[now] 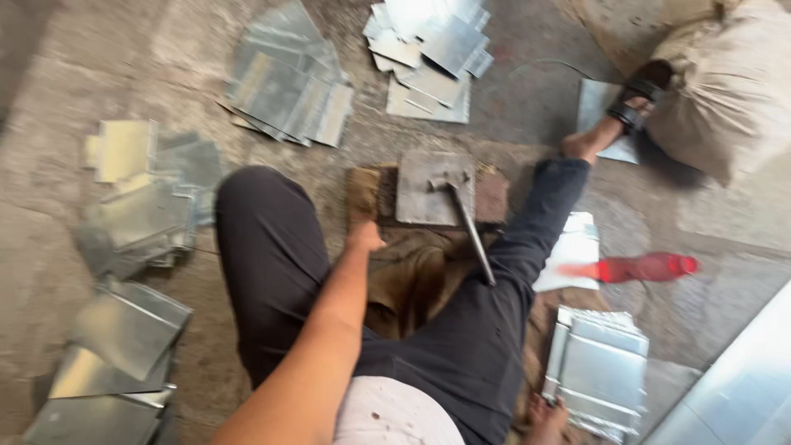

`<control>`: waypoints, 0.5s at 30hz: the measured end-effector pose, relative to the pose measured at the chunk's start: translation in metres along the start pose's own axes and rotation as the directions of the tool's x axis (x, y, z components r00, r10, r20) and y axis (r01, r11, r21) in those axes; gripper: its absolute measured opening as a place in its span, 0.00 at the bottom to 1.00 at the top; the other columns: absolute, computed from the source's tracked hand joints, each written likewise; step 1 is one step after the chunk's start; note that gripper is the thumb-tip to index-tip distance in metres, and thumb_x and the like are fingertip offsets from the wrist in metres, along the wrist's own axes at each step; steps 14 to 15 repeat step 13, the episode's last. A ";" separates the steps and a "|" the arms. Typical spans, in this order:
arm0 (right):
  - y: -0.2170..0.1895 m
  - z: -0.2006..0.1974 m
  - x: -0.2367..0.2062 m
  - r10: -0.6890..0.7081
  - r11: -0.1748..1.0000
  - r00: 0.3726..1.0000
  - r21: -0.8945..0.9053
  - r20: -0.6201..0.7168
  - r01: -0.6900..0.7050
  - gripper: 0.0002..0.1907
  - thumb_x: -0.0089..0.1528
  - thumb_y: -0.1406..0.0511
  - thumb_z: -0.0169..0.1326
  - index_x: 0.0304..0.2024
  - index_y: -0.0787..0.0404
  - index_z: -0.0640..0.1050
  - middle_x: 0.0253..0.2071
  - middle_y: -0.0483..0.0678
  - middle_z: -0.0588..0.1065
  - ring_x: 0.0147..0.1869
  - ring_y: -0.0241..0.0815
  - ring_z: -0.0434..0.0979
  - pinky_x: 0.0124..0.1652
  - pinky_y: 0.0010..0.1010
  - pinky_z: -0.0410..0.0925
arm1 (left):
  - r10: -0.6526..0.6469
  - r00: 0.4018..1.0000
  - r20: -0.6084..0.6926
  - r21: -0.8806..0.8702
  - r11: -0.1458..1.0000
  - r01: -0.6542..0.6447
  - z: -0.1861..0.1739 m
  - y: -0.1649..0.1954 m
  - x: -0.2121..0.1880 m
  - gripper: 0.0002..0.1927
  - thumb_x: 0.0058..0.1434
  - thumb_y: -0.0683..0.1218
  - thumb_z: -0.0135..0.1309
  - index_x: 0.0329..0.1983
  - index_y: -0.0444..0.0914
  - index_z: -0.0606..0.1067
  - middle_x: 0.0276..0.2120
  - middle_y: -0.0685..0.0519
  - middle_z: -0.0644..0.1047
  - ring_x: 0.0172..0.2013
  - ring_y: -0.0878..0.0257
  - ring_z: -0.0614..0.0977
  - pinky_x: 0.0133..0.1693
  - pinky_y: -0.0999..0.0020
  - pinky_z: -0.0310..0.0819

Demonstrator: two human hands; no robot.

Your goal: The person forms small sheet metal squares by hand using a hammer against a solid base block, bending and straightening various components one at a time.

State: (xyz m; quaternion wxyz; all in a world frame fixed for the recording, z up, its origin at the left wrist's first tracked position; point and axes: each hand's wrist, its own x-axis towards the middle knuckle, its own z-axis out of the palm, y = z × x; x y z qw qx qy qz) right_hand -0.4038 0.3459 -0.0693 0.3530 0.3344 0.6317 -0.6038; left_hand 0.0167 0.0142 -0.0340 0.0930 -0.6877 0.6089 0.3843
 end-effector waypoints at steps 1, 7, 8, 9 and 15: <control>0.001 -0.002 0.003 0.011 1.000 1.000 0.012 -0.015 -0.010 0.31 0.59 0.58 0.62 0.58 0.57 0.61 0.56 0.53 0.67 0.52 0.52 0.71 0.48 0.45 0.72 | -0.021 1.000 0.017 -0.013 1.000 0.022 0.004 0.001 0.003 0.31 0.52 0.56 0.70 0.52 0.31 0.79 0.53 0.37 0.79 0.54 0.44 0.81 0.54 0.50 0.77; -0.007 -0.004 -0.005 0.040 0.991 0.999 0.130 -0.021 -0.037 0.22 0.62 0.59 0.58 0.52 0.58 0.64 0.52 0.52 0.67 0.47 0.51 0.72 0.43 0.42 0.73 | -0.033 0.998 0.050 -0.044 0.998 0.035 0.015 0.006 0.017 0.27 0.54 0.53 0.68 0.51 0.30 0.79 0.51 0.36 0.79 0.52 0.44 0.82 0.53 0.52 0.76; -0.009 -0.005 -0.009 0.036 0.987 0.999 0.157 -0.015 -0.033 0.20 0.63 0.59 0.57 0.51 0.58 0.65 0.51 0.51 0.67 0.46 0.51 0.72 0.42 0.42 0.73 | -0.011 1.000 0.029 -0.041 0.999 0.012 0.015 0.006 0.017 0.28 0.54 0.53 0.68 0.51 0.29 0.79 0.51 0.36 0.79 0.52 0.44 0.82 0.53 0.52 0.76; -0.011 -0.006 -0.012 0.047 0.981 0.999 0.187 -0.024 -0.041 0.19 0.63 0.59 0.57 0.50 0.58 0.66 0.50 0.51 0.68 0.45 0.51 0.72 0.41 0.41 0.74 | 0.012 1.000 0.012 -0.042 0.999 -0.011 0.016 0.006 0.015 0.28 0.54 0.53 0.68 0.51 0.29 0.79 0.51 0.35 0.79 0.52 0.43 0.82 0.53 0.53 0.76; -0.019 0.001 -0.017 0.114 0.964 0.993 0.243 -0.028 -0.104 0.20 0.64 0.58 0.59 0.48 0.60 0.65 0.49 0.50 0.67 0.47 0.49 0.72 0.44 0.43 0.75 | 0.010 0.998 0.061 0.045 0.999 -0.012 0.003 0.012 0.007 0.33 0.56 0.58 0.68 0.52 0.27 0.77 0.52 0.35 0.77 0.52 0.42 0.80 0.53 0.51 0.75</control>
